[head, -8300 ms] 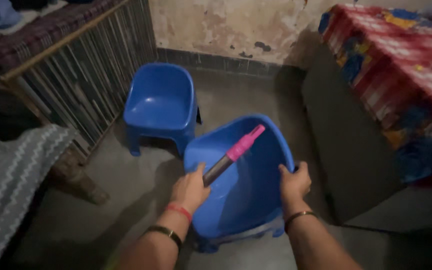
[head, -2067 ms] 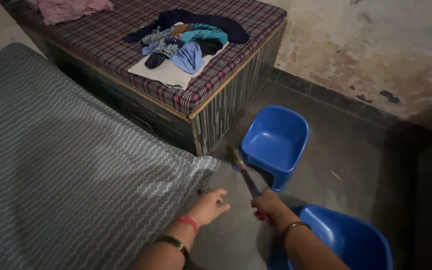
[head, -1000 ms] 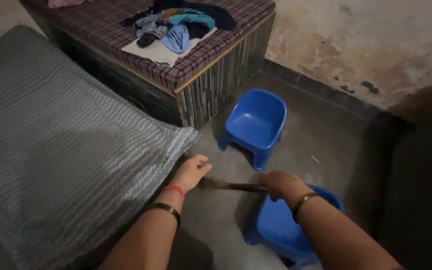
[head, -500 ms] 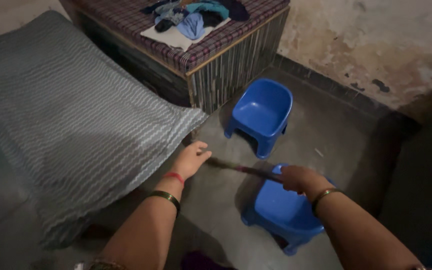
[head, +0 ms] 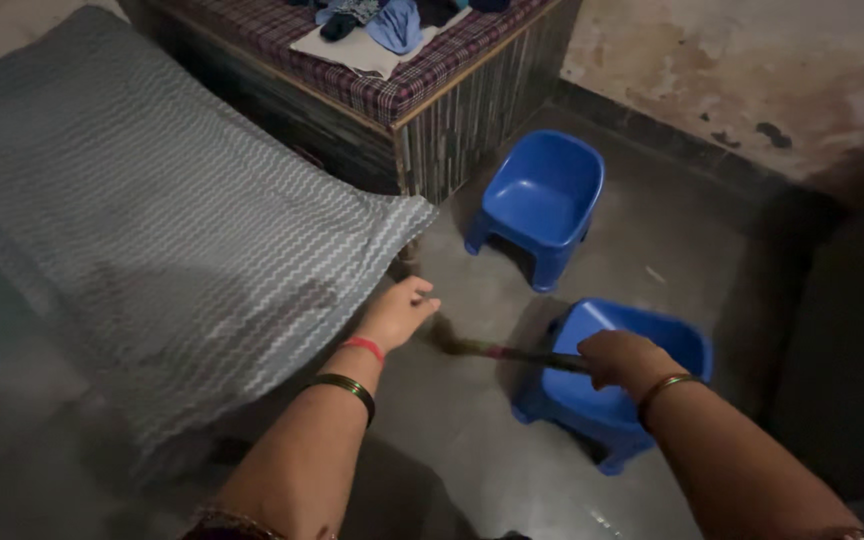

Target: The person sweeps the tiled floor of a bedroom using a broom, moving debris toward a central area. The person also moves a blue plastic stool to clear the sweeping path.

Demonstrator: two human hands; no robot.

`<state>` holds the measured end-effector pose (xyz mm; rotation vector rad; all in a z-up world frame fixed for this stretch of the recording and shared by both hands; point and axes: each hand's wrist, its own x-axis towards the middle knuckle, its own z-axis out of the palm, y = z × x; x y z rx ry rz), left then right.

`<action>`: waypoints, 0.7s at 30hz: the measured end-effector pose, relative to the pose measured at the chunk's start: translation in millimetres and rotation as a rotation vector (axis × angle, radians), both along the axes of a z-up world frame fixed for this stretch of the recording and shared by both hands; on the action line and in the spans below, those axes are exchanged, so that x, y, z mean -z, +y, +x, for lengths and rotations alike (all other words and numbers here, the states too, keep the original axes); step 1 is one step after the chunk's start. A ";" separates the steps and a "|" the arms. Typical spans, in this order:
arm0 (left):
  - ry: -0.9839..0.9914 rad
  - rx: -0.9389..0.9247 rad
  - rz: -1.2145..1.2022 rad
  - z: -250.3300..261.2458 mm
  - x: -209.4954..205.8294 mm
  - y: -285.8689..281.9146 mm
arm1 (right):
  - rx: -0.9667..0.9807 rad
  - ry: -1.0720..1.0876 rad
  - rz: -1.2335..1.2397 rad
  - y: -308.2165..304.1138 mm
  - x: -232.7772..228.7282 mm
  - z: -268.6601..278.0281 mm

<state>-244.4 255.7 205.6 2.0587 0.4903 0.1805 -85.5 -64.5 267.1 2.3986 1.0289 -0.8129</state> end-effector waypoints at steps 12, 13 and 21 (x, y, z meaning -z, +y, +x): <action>0.039 0.111 0.071 -67.1 -4.0 89.4 | 0.348 0.216 -0.010 89.5 -39.9 -87.8; 0.029 0.111 0.056 -71.3 -2.3 96.2 | 0.375 0.232 0.007 94.0 -37.2 -85.4; -0.014 0.046 0.046 -116.9 6.1 139.1 | 0.279 0.049 0.203 136.5 76.1 -106.5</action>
